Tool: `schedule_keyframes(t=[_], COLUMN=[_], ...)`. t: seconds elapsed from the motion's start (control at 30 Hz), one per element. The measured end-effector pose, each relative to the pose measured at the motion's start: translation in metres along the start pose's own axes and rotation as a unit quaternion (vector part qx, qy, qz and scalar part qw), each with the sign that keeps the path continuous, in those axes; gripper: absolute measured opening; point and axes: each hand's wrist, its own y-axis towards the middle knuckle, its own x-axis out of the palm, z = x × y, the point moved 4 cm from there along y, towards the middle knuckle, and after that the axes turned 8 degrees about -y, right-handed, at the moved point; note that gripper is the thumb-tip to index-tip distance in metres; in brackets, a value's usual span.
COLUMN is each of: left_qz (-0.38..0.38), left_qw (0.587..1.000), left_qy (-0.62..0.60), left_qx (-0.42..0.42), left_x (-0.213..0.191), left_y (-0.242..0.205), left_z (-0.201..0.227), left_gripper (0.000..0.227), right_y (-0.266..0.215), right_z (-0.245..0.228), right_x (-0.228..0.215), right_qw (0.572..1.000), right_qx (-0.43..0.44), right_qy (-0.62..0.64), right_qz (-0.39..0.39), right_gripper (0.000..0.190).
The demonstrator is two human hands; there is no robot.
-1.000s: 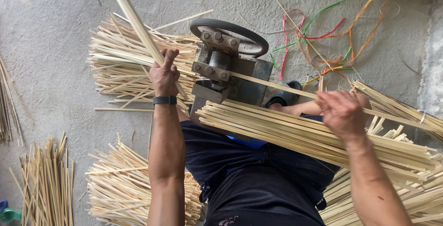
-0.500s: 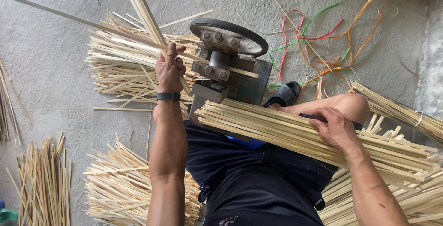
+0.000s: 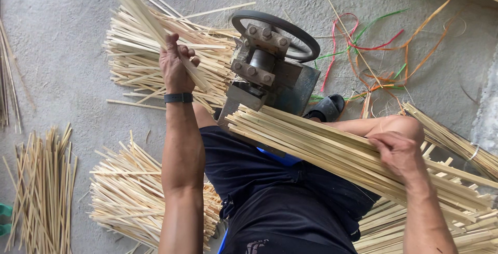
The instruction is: The person sits on the floor and feeds thin bamboo sticks one by one into a grinding machine to sharpen their ends. The person holds a bundle of sticks in the left hand and passes each stick through the rotating wheel, then places the sharpened sticks into a pile on the right.
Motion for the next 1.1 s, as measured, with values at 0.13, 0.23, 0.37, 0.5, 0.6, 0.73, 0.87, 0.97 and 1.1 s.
schedule_keyframes(t=[0.13,0.23,0.37,0.5,0.6,0.73,0.87,0.97,1.1], left_qz=[-0.014,-0.018,-0.005,0.021,0.049,0.033,0.012,-0.012,-0.017], left_qw=[1.000,1.000,1.000,0.998,0.994,0.994,0.992,0.992,0.992], left_qy=[0.006,-0.002,0.012,0.055,0.088,0.103,0.122,0.119,0.098], left_qx=[0.004,-0.004,-0.016,-0.030,-0.032,-0.029,-0.037,-0.051,-0.074], left_x=[-0.007,-0.007,0.000,0.003,0.000,0.008,0.019,0.031,0.039], left_y=[-0.003,-0.008,-0.014,-0.017,-0.020,-0.024,-0.029,-0.029,-0.026], left_z=[0.005,0.000,-0.008,-0.010,-0.012,-0.017,-0.027,-0.039,-0.047], left_gripper=[0.049,0.048,0.046,0.043,0.044,0.047,0.048,0.045,0.039], right_y=[0.000,0.005,0.005,-0.010,-0.022,-0.019,0.005,0.024,0.021], right_z=[0.001,-0.006,-0.010,0.022,0.042,0.043,0.007,-0.049,-0.075], right_x=[-0.011,0.000,-0.002,-0.025,-0.055,-0.065,-0.046,-0.031,-0.019], right_qw=[0.997,0.990,0.990,0.995,0.992,0.988,0.985,0.964,0.948], right_qx=[-0.007,-0.078,-0.110,-0.031,0.080,0.041,0.031,-0.119,-0.162], right_qy=[-0.079,-0.116,-0.077,-0.093,-0.094,-0.113,-0.147,-0.185,-0.204], right_qz=[0.000,0.003,0.043,0.035,0.018,0.096,0.082,0.146,0.181], right_gripper=[0.016,0.017,0.008,0.008,0.010,0.016,0.010,0.022,0.014])
